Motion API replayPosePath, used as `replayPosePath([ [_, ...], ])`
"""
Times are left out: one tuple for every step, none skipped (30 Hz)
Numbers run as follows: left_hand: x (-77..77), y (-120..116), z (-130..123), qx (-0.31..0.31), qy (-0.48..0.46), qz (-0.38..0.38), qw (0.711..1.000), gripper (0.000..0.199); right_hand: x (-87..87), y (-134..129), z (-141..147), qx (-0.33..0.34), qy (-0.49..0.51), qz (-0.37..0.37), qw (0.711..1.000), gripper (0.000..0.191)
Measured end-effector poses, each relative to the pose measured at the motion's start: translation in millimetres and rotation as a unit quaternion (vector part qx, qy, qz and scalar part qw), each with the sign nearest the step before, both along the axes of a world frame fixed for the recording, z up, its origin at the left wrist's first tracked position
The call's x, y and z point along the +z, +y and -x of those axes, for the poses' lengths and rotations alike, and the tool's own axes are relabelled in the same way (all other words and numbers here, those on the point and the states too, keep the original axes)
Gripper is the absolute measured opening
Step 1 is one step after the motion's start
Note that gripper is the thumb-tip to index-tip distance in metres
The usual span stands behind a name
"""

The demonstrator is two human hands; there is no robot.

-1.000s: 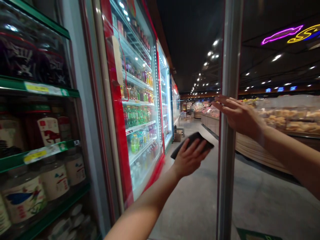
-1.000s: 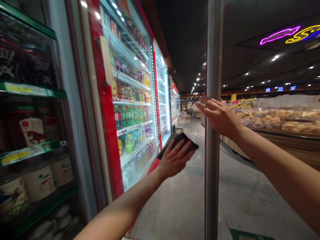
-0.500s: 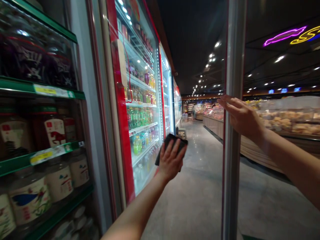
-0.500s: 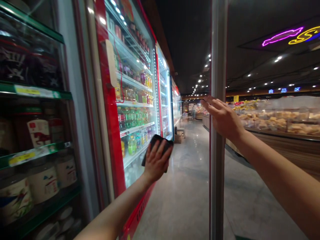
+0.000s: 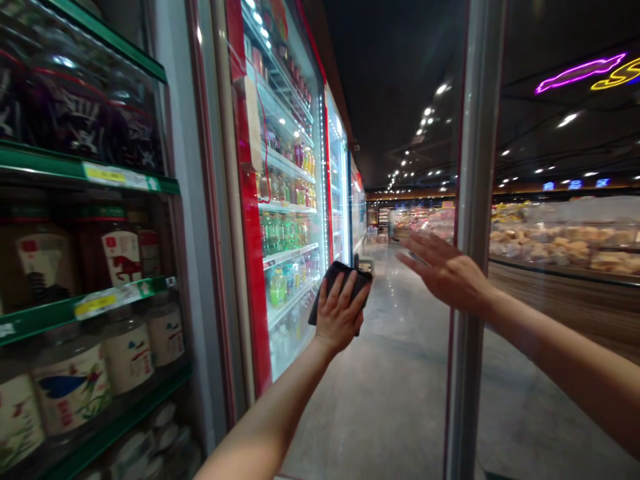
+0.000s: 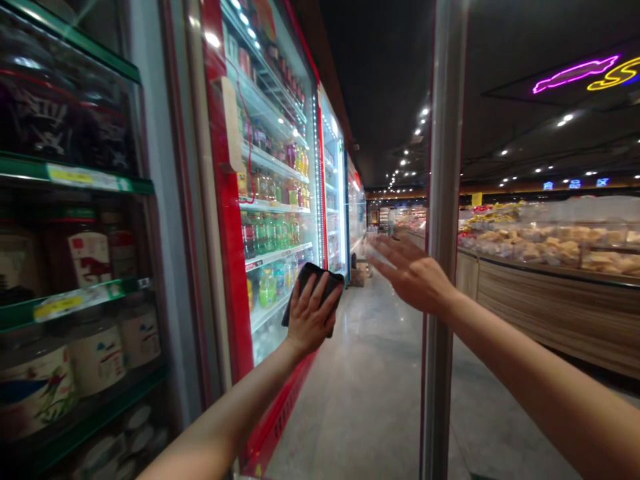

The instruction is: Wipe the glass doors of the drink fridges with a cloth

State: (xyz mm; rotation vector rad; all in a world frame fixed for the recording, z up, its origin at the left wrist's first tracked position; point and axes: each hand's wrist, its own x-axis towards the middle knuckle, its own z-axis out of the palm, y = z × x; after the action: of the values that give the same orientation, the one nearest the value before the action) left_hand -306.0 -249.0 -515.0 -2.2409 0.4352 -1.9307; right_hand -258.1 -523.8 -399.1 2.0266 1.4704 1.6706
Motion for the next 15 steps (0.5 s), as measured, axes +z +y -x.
replayPosePath([
  [6.8,-1.0,-0.1,-0.008,0.011,-0.026,1.000,0.059,-9.3,11.6,3.4,0.015,-0.009,0.029,0.999,0.057],
  [19.3,0.4,-0.6,-0.008,0.018,-0.027,0.999,0.059,-17.4,22.9,6.6,0.025,-0.018,0.051,0.998,0.053],
  [35.2,4.5,-1.1,-0.001,0.019,-0.004,1.000,0.058,-24.0,33.0,9.3,0.026,-0.023,0.064,0.997,0.050],
  [51.8,11.2,-1.3,0.010,0.018,0.034,0.999,0.057,-29.0,41.6,11.5,0.023,-0.025,0.067,0.997,0.049],
  [65.9,19.8,-0.8,0.025,0.014,0.081,0.996,0.057,-32.7,48.3,13.3,0.017,-0.023,0.065,0.997,0.050],
  [74.9,29.3,0.6,0.041,0.007,0.136,0.990,0.057,-35.3,53.0,14.6,0.011,-0.020,0.059,0.998,0.050],
  [76.8,38.5,3.0,0.056,-0.001,0.189,0.980,0.058,-37.2,56.0,15.6,0.006,-0.018,0.053,0.998,0.051],
  [70.9,46.2,6.3,0.069,-0.007,0.235,0.970,0.059,-38.7,57.6,16.5,0.005,-0.016,0.049,0.999,0.052],
  [58.1,51.2,10.2,0.079,-0.012,0.267,0.960,0.061,-40.0,58.4,17.2,0.007,-0.014,0.047,0.999,0.053],
  [40.1,52.9,14.4,0.086,-0.013,0.281,0.956,0.062,-41.4,58.7,18.0,0.010,-0.011,0.046,0.999,0.054],
  [19.8,51.1,18.3,0.086,-0.010,0.268,0.960,0.063,-42.8,58.9,18.9,0.012,-0.006,0.044,0.999,0.055],
  [0.5,46.1,21.5,0.078,-0.002,0.233,0.969,0.064,-44.1,59.0,20.0,0.014,0.000,0.041,0.999,0.057],
  [-14.6,39.1,23.5,0.064,0.013,0.184,0.981,0.064,-45.1,59.2,21.2,0.014,0.004,0.038,0.999,0.058],
  [-23.0,31.4,24.3,0.045,0.021,0.135,0.990,0.063,-45.8,59.2,22.4,0.014,0.005,0.035,0.999,0.059],
  [-23.7,24.4,23.9,0.026,0.027,0.096,0.995,0.062,-46.0,59.0,23.6,0.012,0.004,0.033,0.999,0.059],
])
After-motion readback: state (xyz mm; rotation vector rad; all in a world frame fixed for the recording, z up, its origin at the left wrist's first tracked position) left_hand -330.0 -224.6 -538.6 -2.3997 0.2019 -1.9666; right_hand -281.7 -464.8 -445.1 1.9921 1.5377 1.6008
